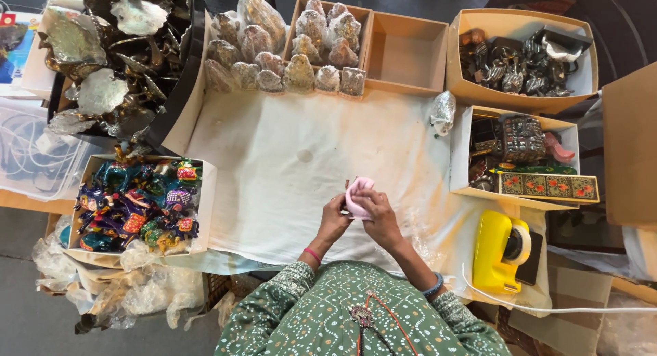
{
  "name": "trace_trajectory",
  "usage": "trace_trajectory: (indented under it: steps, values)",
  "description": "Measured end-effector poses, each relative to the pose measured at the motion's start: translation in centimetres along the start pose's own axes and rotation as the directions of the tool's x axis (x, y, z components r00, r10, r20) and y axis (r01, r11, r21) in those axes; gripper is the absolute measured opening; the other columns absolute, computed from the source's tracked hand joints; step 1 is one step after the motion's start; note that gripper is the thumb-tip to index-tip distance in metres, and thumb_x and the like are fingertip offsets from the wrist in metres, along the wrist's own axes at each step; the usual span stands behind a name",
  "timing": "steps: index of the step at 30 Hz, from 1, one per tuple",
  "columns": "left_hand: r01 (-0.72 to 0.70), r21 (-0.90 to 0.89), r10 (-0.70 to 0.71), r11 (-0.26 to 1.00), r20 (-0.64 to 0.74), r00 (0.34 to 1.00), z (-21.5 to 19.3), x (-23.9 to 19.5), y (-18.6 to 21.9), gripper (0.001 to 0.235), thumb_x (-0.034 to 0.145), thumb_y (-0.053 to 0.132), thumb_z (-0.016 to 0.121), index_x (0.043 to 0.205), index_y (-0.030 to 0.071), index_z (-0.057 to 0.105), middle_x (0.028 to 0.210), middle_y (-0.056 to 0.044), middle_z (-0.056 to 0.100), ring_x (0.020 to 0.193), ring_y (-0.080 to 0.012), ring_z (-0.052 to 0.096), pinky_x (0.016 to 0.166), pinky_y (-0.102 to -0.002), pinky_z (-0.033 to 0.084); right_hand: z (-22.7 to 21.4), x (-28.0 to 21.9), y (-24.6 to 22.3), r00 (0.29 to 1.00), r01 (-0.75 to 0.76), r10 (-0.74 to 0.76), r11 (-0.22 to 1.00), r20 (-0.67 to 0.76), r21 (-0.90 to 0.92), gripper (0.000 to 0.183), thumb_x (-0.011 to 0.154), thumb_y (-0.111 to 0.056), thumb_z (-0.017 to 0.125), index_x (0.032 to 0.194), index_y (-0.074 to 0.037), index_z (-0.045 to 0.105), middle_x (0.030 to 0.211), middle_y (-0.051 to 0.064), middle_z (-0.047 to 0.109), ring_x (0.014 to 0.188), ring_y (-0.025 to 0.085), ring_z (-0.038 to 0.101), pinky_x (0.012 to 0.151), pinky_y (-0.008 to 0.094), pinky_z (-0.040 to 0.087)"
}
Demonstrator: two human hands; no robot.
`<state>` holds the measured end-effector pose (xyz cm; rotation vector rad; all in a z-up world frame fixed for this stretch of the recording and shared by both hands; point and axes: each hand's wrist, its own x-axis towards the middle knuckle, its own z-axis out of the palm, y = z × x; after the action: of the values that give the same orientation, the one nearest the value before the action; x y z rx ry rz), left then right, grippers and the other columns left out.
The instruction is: The person wraps small religious statues in bubble wrap and secures them with adhesive tape by hand.
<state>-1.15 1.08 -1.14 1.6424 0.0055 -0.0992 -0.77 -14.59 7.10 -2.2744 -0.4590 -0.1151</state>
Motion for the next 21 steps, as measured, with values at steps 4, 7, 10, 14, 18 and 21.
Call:
trace_trajectory:
  steps: [4,7,10,14,18,21]
  values:
    - [0.045,0.07,-0.041,0.997,-0.058,0.997,-0.4,0.2,-3.3,0.044,0.077,0.007,0.082,0.118,0.0,0.068,0.106,-0.011,0.073,0.092,-0.0162,0.073,0.079,-0.031,0.061,0.7,-1.5,1.6,0.996,-0.044,0.035,0.992,0.077,0.117,0.045,0.07,0.011,0.069,0.111,-0.006,0.074,0.121,0.008,0.069,0.113,0.031,0.062,0.098,0.038,0.051]
    - [0.103,0.082,-0.093,0.991,-0.113,0.989,-1.0,0.7,-5.1,0.04,0.08,0.011,0.082,0.116,0.001,0.069,0.102,-0.009,0.076,0.09,-0.0149,0.074,0.08,-0.03,0.06,0.6,-2.6,3.0,0.985,-0.159,0.137,0.96,0.11,0.231,0.038,0.073,0.008,0.072,0.109,-0.004,0.074,0.116,0.009,0.07,0.11,0.028,0.066,0.094,0.036,0.052]
    - [0.162,0.048,-0.152,0.986,-0.161,0.975,-1.7,1.7,-5.9,0.038,0.081,0.015,0.082,0.114,0.002,0.071,0.099,-0.008,0.078,0.088,-0.0148,0.074,0.081,-0.03,0.059,0.5,-4.0,4.8,0.957,-0.287,0.264,0.912,0.116,0.293,0.036,0.075,0.006,0.072,0.11,-0.003,0.074,0.112,0.009,0.07,0.105,0.025,0.069,0.089,0.033,0.054]
    - [0.108,0.32,-0.017,0.941,-0.274,0.962,-2.0,3.2,-5.2,0.043,0.068,0.022,0.089,0.105,0.005,0.076,0.1,-0.011,0.073,0.094,-0.0256,0.068,0.08,-0.037,0.056,0.6,-5.8,6.6,0.935,-0.353,0.348,0.888,0.07,0.295,0.038,0.074,0.009,0.068,0.11,-0.003,0.074,0.11,0.009,0.072,0.103,0.022,0.071,0.09,0.03,0.053]
    - [0.051,0.545,0.116,0.837,-0.268,0.956,-1.6,5.7,-6.1,0.046,0.061,0.027,0.093,0.099,0.007,0.078,0.102,-0.011,0.067,0.099,-0.0314,0.062,0.083,-0.041,0.053,0.7,-6.5,6.7,0.927,-0.371,0.372,0.88,0.054,0.296,0.038,0.074,0.009,0.068,0.109,-0.004,0.074,0.11,0.009,0.072,0.103,0.022,0.071,0.09,0.029,0.053]
    - [0.091,0.467,0.005,0.879,-0.2,0.98,-1.2,7.5,-5.2,0.042,0.069,0.032,0.088,0.104,0.011,0.077,0.106,-0.005,0.068,0.101,-0.0262,0.064,0.088,-0.04,0.053,1.0,-6.7,6.8,0.919,-0.388,0.389,0.87,0.059,0.306,0.038,0.074,0.009,0.068,0.109,-0.005,0.074,0.108,0.009,0.072,0.102,0.021,0.071,0.09,0.029,0.053]
